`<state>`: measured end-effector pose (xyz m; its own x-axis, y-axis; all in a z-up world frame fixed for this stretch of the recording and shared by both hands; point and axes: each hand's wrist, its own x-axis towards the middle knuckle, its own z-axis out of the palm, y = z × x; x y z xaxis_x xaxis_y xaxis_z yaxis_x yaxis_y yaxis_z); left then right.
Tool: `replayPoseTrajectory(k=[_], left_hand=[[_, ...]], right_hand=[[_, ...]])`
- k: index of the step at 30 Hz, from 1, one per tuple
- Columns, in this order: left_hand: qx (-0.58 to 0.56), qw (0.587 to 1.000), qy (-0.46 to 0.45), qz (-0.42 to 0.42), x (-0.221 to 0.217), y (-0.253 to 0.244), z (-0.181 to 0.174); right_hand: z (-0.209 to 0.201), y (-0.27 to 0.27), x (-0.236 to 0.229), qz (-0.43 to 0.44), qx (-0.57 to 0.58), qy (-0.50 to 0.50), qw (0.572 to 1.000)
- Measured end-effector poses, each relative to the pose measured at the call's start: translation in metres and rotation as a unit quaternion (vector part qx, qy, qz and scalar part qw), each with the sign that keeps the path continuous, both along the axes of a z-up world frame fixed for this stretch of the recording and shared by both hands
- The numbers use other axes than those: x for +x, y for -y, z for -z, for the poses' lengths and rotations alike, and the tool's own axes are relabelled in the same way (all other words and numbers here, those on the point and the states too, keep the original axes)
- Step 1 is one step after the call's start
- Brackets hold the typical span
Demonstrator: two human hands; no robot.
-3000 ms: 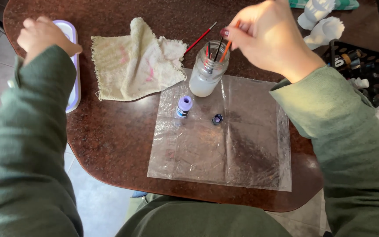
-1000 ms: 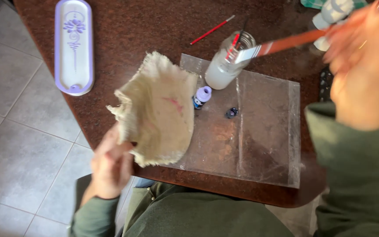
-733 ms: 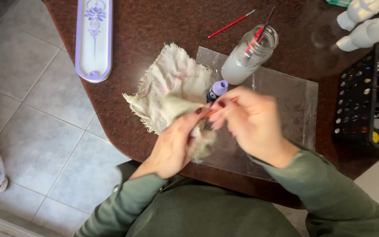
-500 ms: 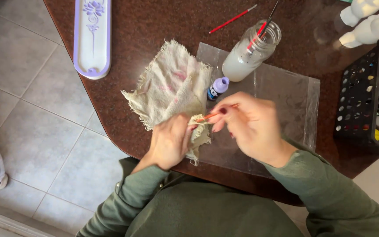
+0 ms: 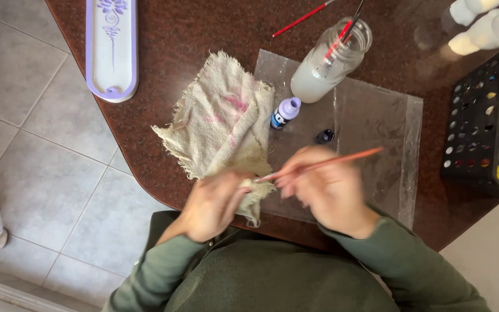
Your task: The person is decorating and painting various craft objects including a tray and a figurine.
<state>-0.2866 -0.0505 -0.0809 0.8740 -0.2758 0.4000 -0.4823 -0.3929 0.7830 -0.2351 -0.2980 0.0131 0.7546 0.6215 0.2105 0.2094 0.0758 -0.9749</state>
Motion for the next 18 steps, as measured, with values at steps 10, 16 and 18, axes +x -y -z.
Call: replayPoseTrajectory(k=[10,16,18], left_hand=[[0.134,0.982,0.068,-0.114,-0.012,-0.029,-0.050],[0.182,0.979,-0.010,-0.091,-0.010,-0.020,-0.036],[0.185,0.977,-0.006,-0.107,-0.012,-0.019,-0.036]], right_hand=[[0.029,-0.023,0.015,0.107,-0.124,-0.072,0.984],[0.043,-0.047,0.014,0.033,-0.149,-0.033,0.988],[0.035,-0.049,0.016,0.039,-0.171,-0.001,0.984]])
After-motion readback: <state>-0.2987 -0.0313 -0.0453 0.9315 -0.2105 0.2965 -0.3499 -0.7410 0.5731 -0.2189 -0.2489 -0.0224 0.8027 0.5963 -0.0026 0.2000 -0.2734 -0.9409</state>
